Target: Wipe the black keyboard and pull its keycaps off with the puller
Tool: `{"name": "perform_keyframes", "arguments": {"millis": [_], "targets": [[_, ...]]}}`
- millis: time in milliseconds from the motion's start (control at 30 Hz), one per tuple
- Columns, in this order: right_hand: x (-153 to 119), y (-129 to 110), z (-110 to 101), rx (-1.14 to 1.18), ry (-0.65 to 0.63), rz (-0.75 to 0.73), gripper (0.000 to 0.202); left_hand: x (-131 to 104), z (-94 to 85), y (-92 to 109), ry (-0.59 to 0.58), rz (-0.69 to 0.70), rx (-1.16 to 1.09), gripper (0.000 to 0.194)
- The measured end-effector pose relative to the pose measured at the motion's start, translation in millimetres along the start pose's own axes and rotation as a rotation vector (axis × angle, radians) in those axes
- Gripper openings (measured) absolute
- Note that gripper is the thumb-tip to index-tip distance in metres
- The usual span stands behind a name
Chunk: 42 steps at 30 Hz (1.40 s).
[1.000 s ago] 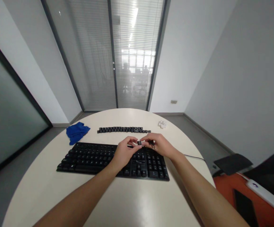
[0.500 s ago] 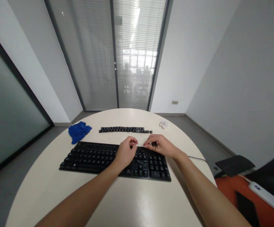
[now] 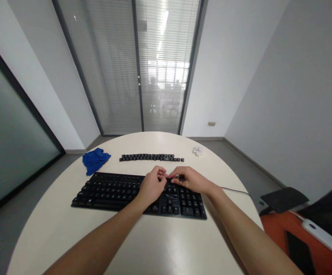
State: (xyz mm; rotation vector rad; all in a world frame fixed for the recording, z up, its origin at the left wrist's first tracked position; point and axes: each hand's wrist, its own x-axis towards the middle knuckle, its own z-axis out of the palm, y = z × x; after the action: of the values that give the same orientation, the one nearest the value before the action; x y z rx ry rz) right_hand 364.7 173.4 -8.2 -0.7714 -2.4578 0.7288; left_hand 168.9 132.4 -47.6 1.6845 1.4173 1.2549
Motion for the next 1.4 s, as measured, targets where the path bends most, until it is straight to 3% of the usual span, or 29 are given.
{"name": "perform_keyframes", "arguments": {"millis": [167,467,700,867,1033,1200,1400], "targets": [[-1,-5,-3,0.04,0.104,0.065,0.023,0,-1.3,3,-0.034,0.02,-0.034,0.011],[3,-10,0,0.026,0.185,-0.128,0.026,5,-5.2,7,-0.043,-0.001,-0.254,0.013],[3,-5,3,-0.023,0.248,-0.055,0.026,3,-5.6,8,-0.047,-0.006,-0.232,0.013],[-2,19,-14,-0.133,0.371,-0.007,0.023,0,-3.3,9,-0.063,0.014,-0.086,0.012],[-11,58,-27,-0.356,0.487,0.274,0.023,-4,-3.4,13,-0.091,0.011,-0.005,0.011],[-10,80,-19,-0.481,0.477,0.42,0.024,-5,-3.2,14,-0.096,0.008,0.032,0.011],[-2,85,-9,-0.487,0.461,0.429,0.026,-9,-2.6,15,-0.111,0.054,0.102,0.011]]}}
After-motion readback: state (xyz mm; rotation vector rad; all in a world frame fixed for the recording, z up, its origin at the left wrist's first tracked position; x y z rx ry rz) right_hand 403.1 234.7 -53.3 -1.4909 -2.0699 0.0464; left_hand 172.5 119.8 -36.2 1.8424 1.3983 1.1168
